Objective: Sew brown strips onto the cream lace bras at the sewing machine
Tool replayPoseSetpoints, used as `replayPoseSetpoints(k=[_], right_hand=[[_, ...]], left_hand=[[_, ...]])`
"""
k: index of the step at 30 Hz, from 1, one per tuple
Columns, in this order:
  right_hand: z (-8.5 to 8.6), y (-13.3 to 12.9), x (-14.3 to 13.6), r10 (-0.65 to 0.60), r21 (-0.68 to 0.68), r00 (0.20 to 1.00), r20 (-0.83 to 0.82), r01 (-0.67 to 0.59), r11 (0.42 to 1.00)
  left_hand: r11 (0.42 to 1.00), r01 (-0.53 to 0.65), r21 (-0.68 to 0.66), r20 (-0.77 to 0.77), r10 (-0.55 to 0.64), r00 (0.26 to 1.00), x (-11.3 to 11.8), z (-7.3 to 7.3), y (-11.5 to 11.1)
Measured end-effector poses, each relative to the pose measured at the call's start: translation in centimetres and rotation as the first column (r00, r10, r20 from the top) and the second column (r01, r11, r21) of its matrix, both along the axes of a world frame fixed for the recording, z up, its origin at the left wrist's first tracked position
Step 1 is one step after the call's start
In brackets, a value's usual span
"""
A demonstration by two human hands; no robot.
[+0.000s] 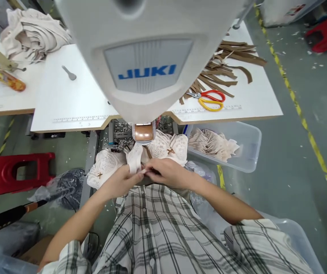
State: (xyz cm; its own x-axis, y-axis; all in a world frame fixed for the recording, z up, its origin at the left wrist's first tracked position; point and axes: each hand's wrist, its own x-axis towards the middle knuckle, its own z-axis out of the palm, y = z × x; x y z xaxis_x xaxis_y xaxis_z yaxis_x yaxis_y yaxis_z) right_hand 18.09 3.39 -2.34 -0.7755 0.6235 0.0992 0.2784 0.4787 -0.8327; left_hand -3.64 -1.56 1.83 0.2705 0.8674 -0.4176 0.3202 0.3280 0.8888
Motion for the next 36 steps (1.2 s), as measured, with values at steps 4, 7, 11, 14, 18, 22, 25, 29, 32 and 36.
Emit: replayPoseSetpoints(k=[4, 7, 11, 14, 18, 22, 25, 29, 32, 36], right_hand=[[-0.6, -0.6, 0.9, -0.491, -0.033, 0.870, -0.037, 0.490, 0.871], [-0.7, -1.2, 0.7, -0.604, -0.009, 0.791, -0.099, 0.606, 0.796], [0.0, -1.9, -1.1, -0.426, 0.104, 0.888, -0.176, 0.447, 0.889], [0.4, -1.9, -2.5, -0.398, 0.144, 0.886, -0.239, 0.437, 0.888], [0.2, -1.7, -3.2, -0.444, 0.141, 0.862, -0.244, 0.485, 0.863], [-0.2, -1.5, -3.2, -0.466, 0.104, 0.853, -0.236, 0.499, 0.861], [-0.2, -1.2, -3.0, -0.467, 0.045, 0.859, -0.211, 0.486, 0.873], [0.1, -0.3, -2.3, -0.400, -0.058, 0.907, -0.136, 0.395, 0.917], [0.5, 0.4, -1.5, -0.309, -0.140, 0.946, -0.096, 0.295, 0.945], [0.7, 0.7, -0.8, -0.251, -0.179, 0.962, -0.107, 0.229, 0.957]], left_hand=[[0.983, -0.178, -0.048, 0.150, 0.183, 0.972, -0.9, -0.3, 0.4], [0.953, -0.297, -0.062, 0.190, 0.304, 0.934, -0.6, -0.9, 0.4], [0.846, -0.507, -0.168, 0.305, 0.533, 0.789, 0.9, -1.7, 0.2], [0.802, -0.548, -0.239, 0.361, 0.597, 0.716, 1.9, -2.0, 0.0], [0.801, -0.563, -0.203, 0.330, 0.598, 0.731, 2.7, -1.9, -0.2], [0.847, -0.531, -0.027, 0.124, 0.530, 0.839, 3.0, -1.4, -0.3], [0.879, -0.459, 0.130, -0.007, 0.464, 0.886, 2.9, -1.0, -0.2], [0.904, -0.301, 0.303, -0.104, 0.345, 0.933, 2.7, -1.0, -0.2], [0.908, -0.220, 0.357, -0.125, 0.280, 0.952, 2.5, -1.0, -0.1], [0.924, -0.235, 0.301, -0.059, 0.264, 0.963, 2.6, -1.1, 0.3]])
